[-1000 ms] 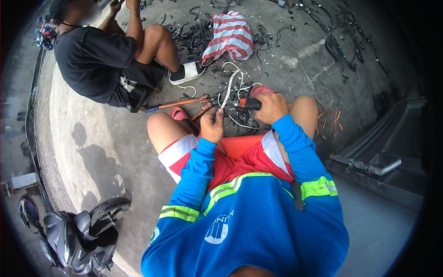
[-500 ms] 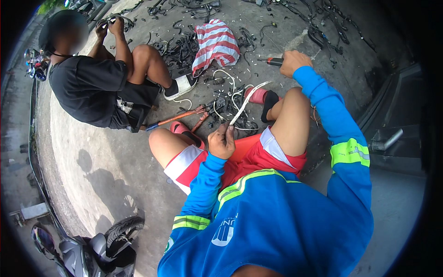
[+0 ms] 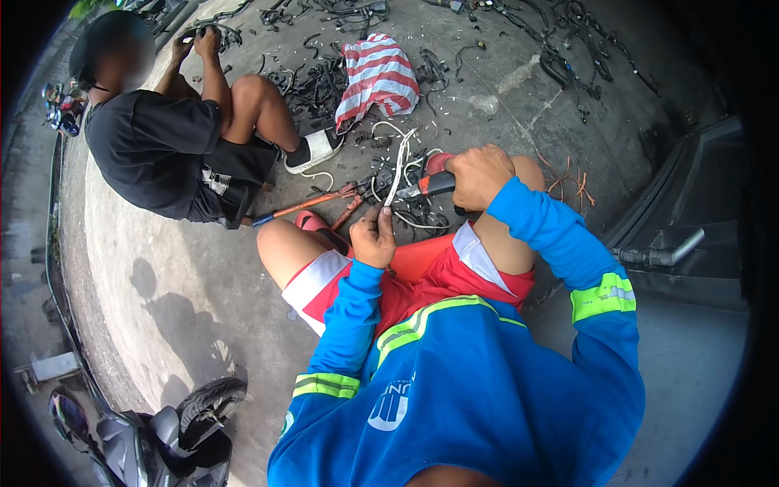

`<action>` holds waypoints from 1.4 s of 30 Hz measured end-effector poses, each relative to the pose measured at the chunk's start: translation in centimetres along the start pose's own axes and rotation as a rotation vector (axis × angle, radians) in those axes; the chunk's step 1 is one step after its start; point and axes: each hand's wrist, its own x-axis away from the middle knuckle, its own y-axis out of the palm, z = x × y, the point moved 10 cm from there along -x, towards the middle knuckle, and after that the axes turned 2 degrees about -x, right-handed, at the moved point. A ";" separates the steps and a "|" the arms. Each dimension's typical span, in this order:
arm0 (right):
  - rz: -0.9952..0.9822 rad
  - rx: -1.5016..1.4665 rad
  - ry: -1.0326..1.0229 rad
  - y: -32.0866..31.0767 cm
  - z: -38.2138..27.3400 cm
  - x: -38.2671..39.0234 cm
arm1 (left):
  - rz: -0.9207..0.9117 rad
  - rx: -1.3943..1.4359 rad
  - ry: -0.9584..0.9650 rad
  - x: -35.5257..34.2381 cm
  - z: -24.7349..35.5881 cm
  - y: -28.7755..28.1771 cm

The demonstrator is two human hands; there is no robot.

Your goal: Repairing or sorting through an automotive wiring harness using pliers and wire.

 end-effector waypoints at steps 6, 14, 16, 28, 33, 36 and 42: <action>0.002 0.025 0.003 -0.5 -0.6 -0.2 | -0.013 -0.047 0.022 -0.1 0.2 -0.1; -0.067 0.084 -0.001 -0.8 -0.9 -0.3 | -0.034 -0.019 0.053 0.1 1.2 0.2; -0.064 0.083 -0.011 -0.9 -1.0 -0.3 | -0.032 -0.017 0.051 0.3 1.2 0.0; -0.082 0.103 0.004 -0.9 -1.1 -0.6 | -0.010 -0.051 0.033 -0.1 0.4 -0.3; -0.168 0.124 0.030 -2.1 -0.3 -1.2 | -0.137 -0.098 0.155 -0.4 4.0 0.3; -0.118 0.143 0.097 -2.2 1.6 -3.4 | -0.095 -0.126 0.294 -0.3 4.9 -0.1; 0.169 -0.184 0.510 -2.6 12.1 -3.7 | -0.039 -0.093 0.228 0.7 3.5 0.0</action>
